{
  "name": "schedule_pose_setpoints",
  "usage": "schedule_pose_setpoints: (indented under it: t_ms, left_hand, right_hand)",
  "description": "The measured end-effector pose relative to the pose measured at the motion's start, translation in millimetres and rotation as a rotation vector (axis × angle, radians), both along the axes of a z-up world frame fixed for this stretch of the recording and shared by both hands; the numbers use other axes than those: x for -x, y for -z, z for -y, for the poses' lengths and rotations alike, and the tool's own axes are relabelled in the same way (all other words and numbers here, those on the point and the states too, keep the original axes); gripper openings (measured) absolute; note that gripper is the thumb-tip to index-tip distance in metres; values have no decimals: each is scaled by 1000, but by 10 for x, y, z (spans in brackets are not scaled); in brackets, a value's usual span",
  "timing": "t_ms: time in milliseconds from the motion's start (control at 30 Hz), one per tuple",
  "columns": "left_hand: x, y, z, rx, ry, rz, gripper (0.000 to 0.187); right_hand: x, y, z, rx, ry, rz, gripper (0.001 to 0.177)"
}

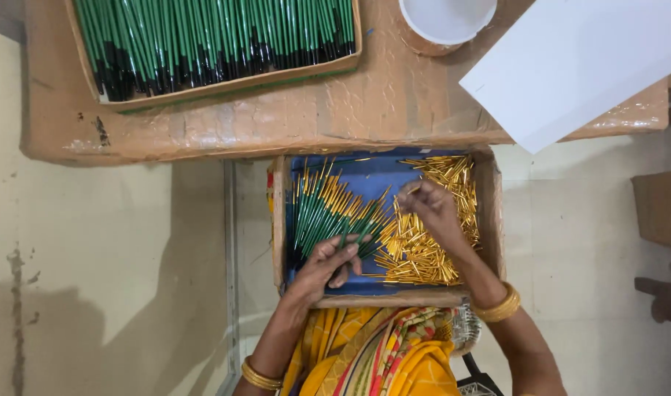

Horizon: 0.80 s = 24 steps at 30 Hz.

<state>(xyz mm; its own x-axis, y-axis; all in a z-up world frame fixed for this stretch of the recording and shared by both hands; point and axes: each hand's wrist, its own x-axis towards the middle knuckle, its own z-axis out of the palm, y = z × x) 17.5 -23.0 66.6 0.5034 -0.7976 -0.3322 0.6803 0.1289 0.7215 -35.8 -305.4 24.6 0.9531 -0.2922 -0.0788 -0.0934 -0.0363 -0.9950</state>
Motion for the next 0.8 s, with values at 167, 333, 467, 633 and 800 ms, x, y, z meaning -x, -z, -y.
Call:
schedule_pose_setpoints:
  t_ms: [167, 333, 467, 633, 800]
  left_hand:
    - [-32, -40, 60, 39, 115, -112, 36]
    - [-5, -53, 97, 75, 122, -169, 28]
    - [90, 87, 143, -147, 26, 108, 21]
    - [144, 227, 70, -403, -5, 678, 22]
    - [171, 323, -154, -742, -182, 959, 27]
  right_hand:
    - [35, -322, -286, -479, -68, -91, 10]
    - [76, -250, -294, -484, -145, -94, 9]
    - [130, -36, -374, -347, -141, -152, 11]
    - [-89, -33, -198, -225, -239, -199, 13]
    - [-556, 74, 113, 1417, -164, 17, 21]
